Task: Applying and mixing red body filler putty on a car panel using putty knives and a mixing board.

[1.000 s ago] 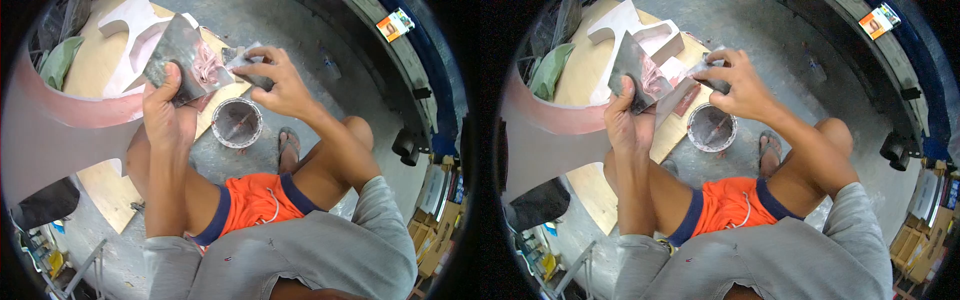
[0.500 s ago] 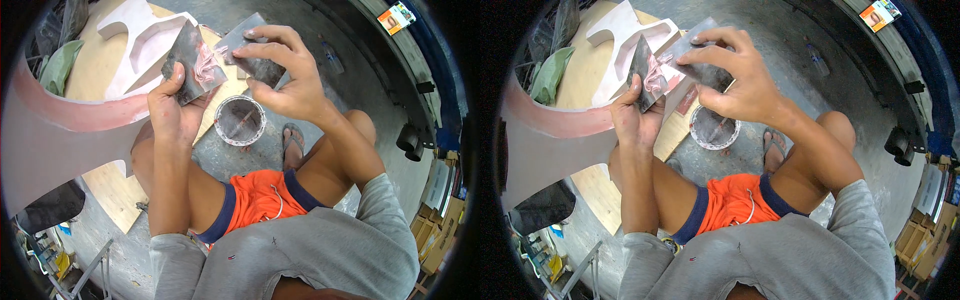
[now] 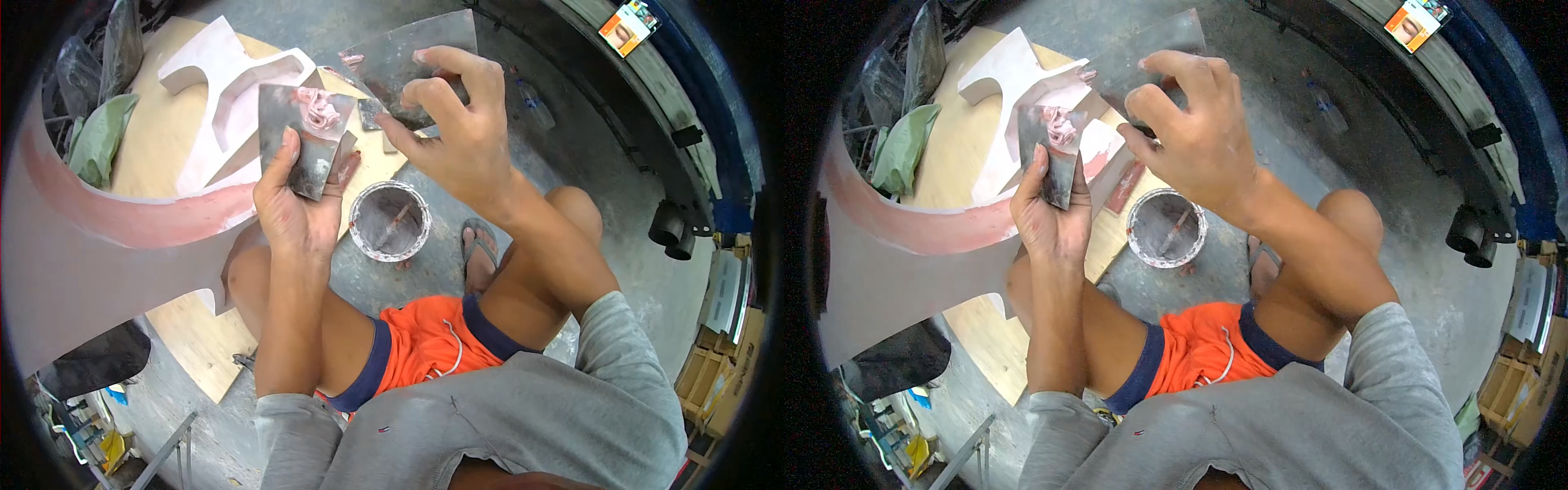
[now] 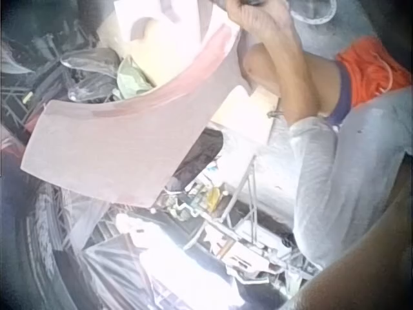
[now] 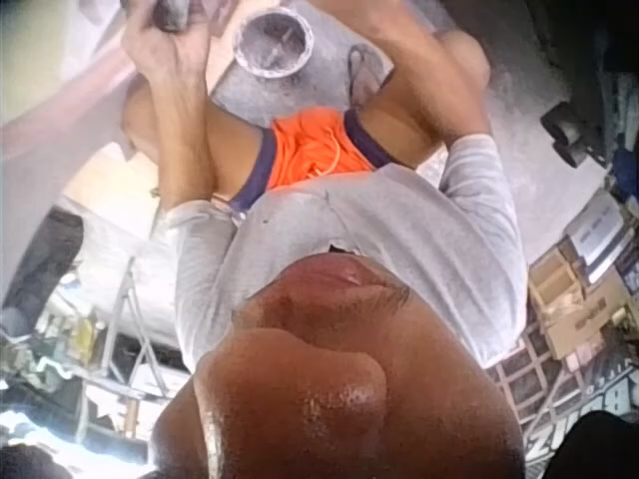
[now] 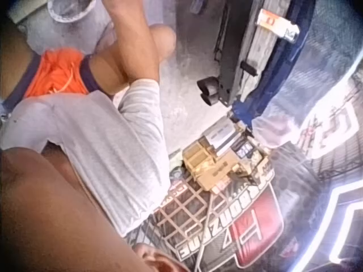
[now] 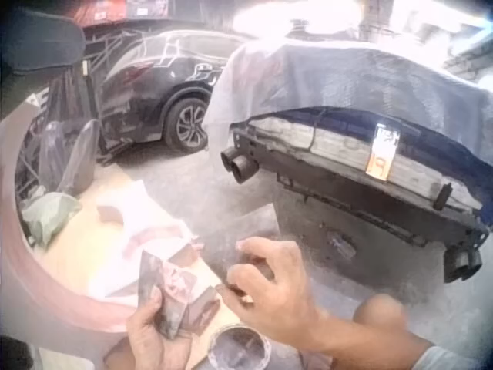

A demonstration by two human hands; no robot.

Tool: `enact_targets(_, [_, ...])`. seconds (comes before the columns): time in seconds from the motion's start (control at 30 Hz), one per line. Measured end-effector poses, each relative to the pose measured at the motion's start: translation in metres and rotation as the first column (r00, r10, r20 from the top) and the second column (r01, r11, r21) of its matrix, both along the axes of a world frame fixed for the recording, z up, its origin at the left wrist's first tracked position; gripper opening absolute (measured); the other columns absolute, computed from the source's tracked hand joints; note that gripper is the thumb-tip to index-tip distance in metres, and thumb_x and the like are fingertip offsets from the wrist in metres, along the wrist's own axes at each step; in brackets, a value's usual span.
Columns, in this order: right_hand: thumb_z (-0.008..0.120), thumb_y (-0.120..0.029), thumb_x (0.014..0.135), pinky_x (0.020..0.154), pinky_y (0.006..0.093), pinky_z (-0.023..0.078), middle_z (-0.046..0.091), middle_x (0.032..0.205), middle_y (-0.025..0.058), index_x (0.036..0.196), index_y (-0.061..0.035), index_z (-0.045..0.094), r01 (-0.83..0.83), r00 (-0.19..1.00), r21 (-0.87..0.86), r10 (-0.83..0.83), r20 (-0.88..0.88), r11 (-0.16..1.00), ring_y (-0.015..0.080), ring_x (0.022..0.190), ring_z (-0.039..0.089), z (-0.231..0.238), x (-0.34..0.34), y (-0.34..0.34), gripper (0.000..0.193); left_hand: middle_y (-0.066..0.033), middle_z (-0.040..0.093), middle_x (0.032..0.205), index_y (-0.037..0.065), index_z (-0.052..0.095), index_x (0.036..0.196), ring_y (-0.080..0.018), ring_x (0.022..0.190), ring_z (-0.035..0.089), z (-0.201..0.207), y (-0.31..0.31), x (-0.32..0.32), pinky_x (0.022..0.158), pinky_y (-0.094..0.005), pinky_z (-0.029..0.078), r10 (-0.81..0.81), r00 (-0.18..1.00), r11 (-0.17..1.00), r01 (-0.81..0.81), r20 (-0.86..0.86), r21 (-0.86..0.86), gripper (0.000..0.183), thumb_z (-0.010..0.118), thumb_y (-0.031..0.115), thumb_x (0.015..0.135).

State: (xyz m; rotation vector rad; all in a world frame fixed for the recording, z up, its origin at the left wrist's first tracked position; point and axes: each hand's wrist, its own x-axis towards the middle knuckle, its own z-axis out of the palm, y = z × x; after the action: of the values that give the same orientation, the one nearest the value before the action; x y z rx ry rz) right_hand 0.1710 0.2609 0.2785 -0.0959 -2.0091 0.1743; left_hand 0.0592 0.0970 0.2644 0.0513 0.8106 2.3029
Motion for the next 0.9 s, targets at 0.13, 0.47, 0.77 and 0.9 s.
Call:
enact_targets(0.13, [0.085, -0.015, 0.066, 0.085, 0.0408, 0.047, 0.061, 0.117, 0.0041, 0.084, -0.0145, 0.063, 0.017, 1.0, 0.03, -0.017, 0.01, 0.999, 0.0263, 0.1, 0.056, 0.0, -0.001, -0.004, 0.028, -0.0128, 0.066, 0.123, 0.002, 0.056, 0.132, -0.0315, 0.111, 0.066, 0.005, 0.003, 0.003, 0.095, -0.0563, 0.055, 0.053, 0.999, 0.993, -0.054, -0.011, -0.1, 0.045, 0.072, 0.019, 0.093])
enact_targets(0.47, [0.069, -0.023, 0.076, 0.079, 0.0387, 0.042, 0.062, 0.114, -0.0003, 0.087, -0.0188, 0.063, 0.03, 0.997, 0.176, -0.043, 0.068, 0.984, 0.0208, 0.1, 0.056, -0.017, -0.006, -0.025, 0.014, -0.0094, 0.066, 0.121, 0.007, 0.059, 0.128, -0.0274, 0.111, 0.065, 0.001, 0.007, 0.011, 0.096, -0.0542, 0.053, 0.119, 0.989, 0.985, -0.129, -0.091, -0.114, 0.038, 0.07, 0.022, 0.095])
enact_targets(0.77, [0.076, -0.009, 0.073, 0.084, 0.0369, 0.045, 0.064, 0.119, 0.006, 0.093, -0.0125, 0.066, -0.075, 0.984, -0.099, 0.089, 0.153, 0.992, 0.0251, 0.101, 0.058, -0.002, 0.009, -0.027, 0.023, -0.0096, 0.07, 0.11, -0.003, 0.062, 0.116, -0.021, 0.101, 0.07, -0.003, -0.015, -0.046, 0.092, -0.0332, 0.057, 0.332, 0.943, 0.943, -0.332, -0.03, 0.015, 0.027, 0.07, 0.004, 0.092])
enact_targets(0.9, [0.062, -0.022, 0.09, 0.091, 0.0415, 0.048, 0.063, 0.128, 0.0072, 0.127, -0.0106, 0.061, -0.315, 0.775, -0.942, 0.605, -0.184, 0.118, 0.0251, 0.115, 0.061, 0.016, 0.026, 0.02, 0.039, -0.012, 0.071, 0.109, -0.005, 0.063, 0.114, -0.021, 0.101, 0.07, 0.01, -0.03, -0.054, 0.091, -0.0334, 0.059, 0.354, 0.926, 0.932, -0.361, -0.128, -0.036, 0.024, 0.07, 0.002, 0.092])
